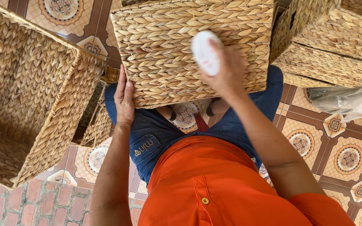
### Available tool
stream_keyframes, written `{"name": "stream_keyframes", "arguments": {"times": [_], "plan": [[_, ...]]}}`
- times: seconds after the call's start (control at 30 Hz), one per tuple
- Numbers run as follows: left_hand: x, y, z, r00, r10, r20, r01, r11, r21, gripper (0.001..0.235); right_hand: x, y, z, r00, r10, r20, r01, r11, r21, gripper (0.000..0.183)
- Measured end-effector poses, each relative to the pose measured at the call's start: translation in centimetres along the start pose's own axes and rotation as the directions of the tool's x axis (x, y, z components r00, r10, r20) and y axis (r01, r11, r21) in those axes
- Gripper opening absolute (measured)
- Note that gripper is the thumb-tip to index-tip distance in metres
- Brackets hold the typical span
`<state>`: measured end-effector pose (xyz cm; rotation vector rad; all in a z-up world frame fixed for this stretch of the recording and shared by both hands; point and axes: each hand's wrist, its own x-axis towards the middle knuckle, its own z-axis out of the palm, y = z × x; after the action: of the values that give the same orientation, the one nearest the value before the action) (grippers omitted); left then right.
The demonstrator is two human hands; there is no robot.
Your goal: The person sits on the floor and scrubs a woven basket with a white brush, cleaning the exterior and interior surfaces. The person rotates the basket to access different sides and continues scrubbing until the end of the clip.
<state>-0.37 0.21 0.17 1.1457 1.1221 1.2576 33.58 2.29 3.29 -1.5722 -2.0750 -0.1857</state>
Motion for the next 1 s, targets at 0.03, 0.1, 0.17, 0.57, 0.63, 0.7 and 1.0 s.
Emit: {"name": "stream_keyframes", "arguments": {"times": [0.03,0.1,0.17,0.57,0.63,0.7,1.0], "plan": [[-0.1,-0.2,-0.1,1.000,-0.003,0.000,0.003,1.000,-0.003,0.054,-0.5,2.2,-1.0,0.998,0.068,-0.003,-0.068,0.997,-0.048,0.104],[-0.2,-0.4,-0.3,1.000,-0.008,0.000,0.008,1.000,-0.012,0.053,-1.2,6.0,-3.1,0.979,0.197,-0.049,-0.201,0.975,-0.096,0.102],[0.3,-0.5,-0.3,1.000,-0.001,0.010,0.001,1.000,-0.023,0.052,-1.4,8.0,-4.1,0.952,0.286,-0.111,-0.297,0.950,-0.097,0.098],[0.0,0.3,0.2,0.999,-0.046,-0.016,0.046,0.999,-0.018,0.055,4.1,-5.3,4.1,0.999,0.023,-0.023,-0.019,0.987,0.161,0.105],[0.1,0.5,0.2,1.000,-0.003,0.006,0.003,1.000,0.001,0.055,4.5,-3.9,3.8,0.999,0.015,-0.028,-0.011,0.991,0.130,0.108],[0.4,0.5,0.4,1.000,0.008,0.012,-0.008,1.000,0.014,0.055,4.7,-1.0,3.1,0.998,0.023,-0.060,-0.018,0.996,0.082,0.109],[0.3,-0.2,0.1,1.000,0.002,0.008,-0.002,1.000,-0.018,0.056,4.0,8.6,-1.4,0.884,0.382,-0.272,-0.405,0.914,-0.032,0.096]]}}
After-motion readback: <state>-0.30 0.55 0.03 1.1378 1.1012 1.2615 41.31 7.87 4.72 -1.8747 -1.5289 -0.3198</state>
